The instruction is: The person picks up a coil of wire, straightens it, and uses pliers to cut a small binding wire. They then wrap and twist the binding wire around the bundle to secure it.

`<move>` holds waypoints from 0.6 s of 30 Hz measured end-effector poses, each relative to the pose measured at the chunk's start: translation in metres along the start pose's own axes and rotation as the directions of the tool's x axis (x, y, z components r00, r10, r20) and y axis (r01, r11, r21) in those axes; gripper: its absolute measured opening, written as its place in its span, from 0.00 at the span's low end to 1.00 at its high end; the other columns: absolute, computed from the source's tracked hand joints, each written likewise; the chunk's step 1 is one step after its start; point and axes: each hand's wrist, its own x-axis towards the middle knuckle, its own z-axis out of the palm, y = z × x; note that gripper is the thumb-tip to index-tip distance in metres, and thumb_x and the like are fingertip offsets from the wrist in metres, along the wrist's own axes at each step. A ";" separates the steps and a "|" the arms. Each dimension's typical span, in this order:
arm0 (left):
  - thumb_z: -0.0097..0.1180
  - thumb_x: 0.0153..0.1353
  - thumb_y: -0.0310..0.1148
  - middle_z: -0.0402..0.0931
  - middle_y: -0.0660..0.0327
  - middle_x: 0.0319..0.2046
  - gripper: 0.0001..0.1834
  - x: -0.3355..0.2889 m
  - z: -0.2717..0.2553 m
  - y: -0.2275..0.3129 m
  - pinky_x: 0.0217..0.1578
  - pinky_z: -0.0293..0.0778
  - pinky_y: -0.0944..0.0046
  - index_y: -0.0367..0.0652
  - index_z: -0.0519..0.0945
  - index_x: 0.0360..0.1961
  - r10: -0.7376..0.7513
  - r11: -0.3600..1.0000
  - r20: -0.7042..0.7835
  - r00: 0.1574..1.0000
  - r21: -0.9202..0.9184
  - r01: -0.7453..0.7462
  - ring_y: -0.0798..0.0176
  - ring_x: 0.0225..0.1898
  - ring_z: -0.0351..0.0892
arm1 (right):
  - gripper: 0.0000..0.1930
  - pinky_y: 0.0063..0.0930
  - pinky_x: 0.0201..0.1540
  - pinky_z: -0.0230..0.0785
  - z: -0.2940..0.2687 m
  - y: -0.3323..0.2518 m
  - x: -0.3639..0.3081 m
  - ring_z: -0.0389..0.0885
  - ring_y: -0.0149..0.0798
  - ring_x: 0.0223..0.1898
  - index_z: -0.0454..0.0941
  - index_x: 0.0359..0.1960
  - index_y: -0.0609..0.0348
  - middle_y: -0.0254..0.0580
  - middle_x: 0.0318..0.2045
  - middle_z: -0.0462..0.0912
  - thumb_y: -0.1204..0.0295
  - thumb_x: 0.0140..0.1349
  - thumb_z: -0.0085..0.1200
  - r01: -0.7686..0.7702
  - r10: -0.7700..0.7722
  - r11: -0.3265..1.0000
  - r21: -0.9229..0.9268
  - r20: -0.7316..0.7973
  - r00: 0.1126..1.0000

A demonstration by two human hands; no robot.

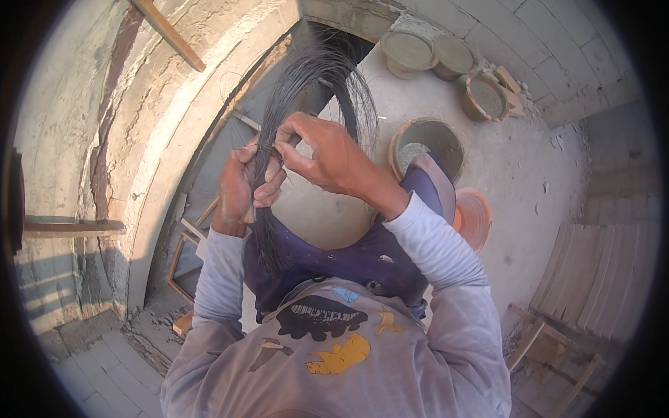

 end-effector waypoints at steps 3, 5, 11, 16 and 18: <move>0.37 0.74 0.45 0.68 0.66 0.25 0.25 0.001 0.002 -0.002 0.09 0.56 0.75 0.35 0.73 0.59 0.000 1.000 -0.025 1.000 0.026 0.001 0.76 0.13 0.59 | 0.05 0.34 0.43 0.79 0.006 0.001 -0.005 0.87 0.39 0.38 0.77 0.42 0.64 0.45 0.36 0.83 0.77 0.69 0.60 0.054 -0.059 0.997 -0.053 -0.087 0.994; 0.38 0.75 0.45 0.68 0.66 0.25 0.25 0.002 0.003 -0.002 0.10 0.56 0.74 0.35 0.72 0.60 0.011 1.000 0.003 1.000 0.023 -0.012 0.76 0.14 0.59 | 0.05 0.31 0.45 0.79 0.013 0.003 -0.008 0.86 0.35 0.40 0.76 0.43 0.65 0.42 0.38 0.83 0.78 0.71 0.58 -0.073 0.087 0.989 0.126 -0.115 0.990; 0.38 0.75 0.43 0.69 0.65 0.25 0.24 0.003 0.008 -0.004 0.12 0.57 0.73 0.36 0.71 0.61 0.053 0.998 0.007 0.999 0.029 -0.053 0.75 0.14 0.61 | 0.06 0.27 0.47 0.79 0.031 0.006 -0.011 0.86 0.29 0.43 0.74 0.42 0.66 0.40 0.38 0.84 0.78 0.69 0.58 -0.209 0.367 0.792 0.574 -0.173 0.914; 0.51 0.72 0.35 0.72 0.63 0.28 0.27 0.005 0.013 -0.008 0.14 0.58 0.74 0.39 0.61 0.69 0.185 0.978 -0.032 0.982 0.107 -0.181 0.76 0.16 0.64 | 0.04 0.28 0.52 0.77 0.032 0.008 -0.015 0.83 0.31 0.44 0.73 0.45 0.65 0.41 0.42 0.82 0.80 0.73 0.54 -0.172 0.287 0.877 0.448 -0.201 0.937; 0.58 0.70 0.31 0.73 0.62 0.32 0.34 0.005 0.015 -0.010 0.16 0.59 0.75 0.40 0.55 0.71 0.249 0.947 -0.060 0.967 0.224 -0.230 0.77 0.18 0.64 | 0.05 0.29 0.52 0.77 0.032 0.009 -0.016 0.82 0.32 0.45 0.73 0.46 0.64 0.42 0.43 0.82 0.79 0.73 0.55 -0.086 0.222 0.899 0.430 -0.277 0.935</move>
